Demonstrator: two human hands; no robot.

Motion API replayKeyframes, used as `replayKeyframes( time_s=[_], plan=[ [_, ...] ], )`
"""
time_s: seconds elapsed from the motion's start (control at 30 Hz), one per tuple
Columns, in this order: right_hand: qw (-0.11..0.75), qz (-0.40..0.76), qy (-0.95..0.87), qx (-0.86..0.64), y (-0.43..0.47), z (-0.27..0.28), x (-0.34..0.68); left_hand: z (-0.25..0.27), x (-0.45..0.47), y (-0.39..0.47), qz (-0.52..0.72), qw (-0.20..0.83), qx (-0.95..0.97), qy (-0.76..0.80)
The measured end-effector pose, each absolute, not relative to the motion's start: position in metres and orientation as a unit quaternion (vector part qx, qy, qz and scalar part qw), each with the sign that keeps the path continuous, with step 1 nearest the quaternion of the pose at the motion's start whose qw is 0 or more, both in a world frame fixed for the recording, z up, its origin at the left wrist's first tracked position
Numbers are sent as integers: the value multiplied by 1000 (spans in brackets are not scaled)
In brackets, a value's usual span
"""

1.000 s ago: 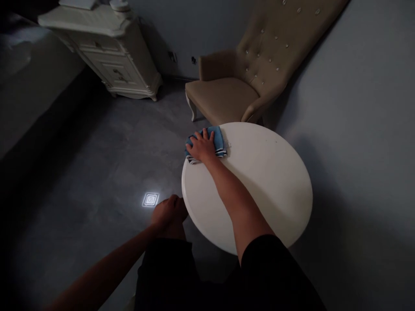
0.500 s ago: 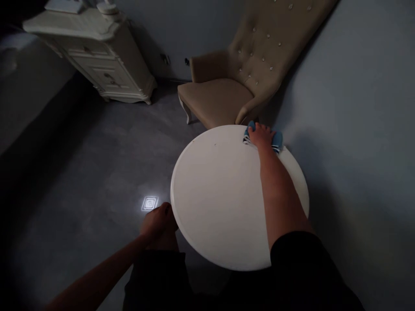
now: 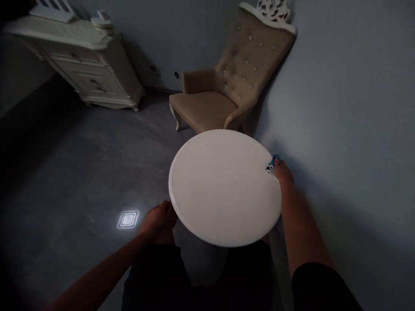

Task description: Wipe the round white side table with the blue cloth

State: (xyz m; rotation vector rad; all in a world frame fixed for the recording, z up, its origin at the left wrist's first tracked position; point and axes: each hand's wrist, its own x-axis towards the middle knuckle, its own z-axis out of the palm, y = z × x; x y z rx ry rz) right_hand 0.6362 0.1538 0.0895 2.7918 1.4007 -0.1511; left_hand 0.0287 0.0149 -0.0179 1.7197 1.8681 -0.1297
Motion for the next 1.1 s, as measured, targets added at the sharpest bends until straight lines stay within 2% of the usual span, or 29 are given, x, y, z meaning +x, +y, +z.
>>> replayKeyframes(
  time_s=[0.17,0.27,0.47,0.57,0.67,0.83,1.1],
  plan=[
    [-9,-48,403,914,179,89,599,-14,21,16,-44,304,638,706],
    [-16,-30,447,894,223,85,546,-13,18,19,-45,303,631,712],
    [-41,-75,658,748,292,79,340,-10,21,26,-58,298,630,715],
    [-83,-90,742,659,280,74,234,-6,26,27,-60,292,624,722],
    [-101,-101,774,617,256,69,180,-1,32,25,-64,283,621,728],
    [-112,-111,758,633,240,74,228,2,35,20,-77,263,625,731],
    [-54,-68,609,789,184,93,475,-7,26,17,-43,269,623,733]
  ],
)
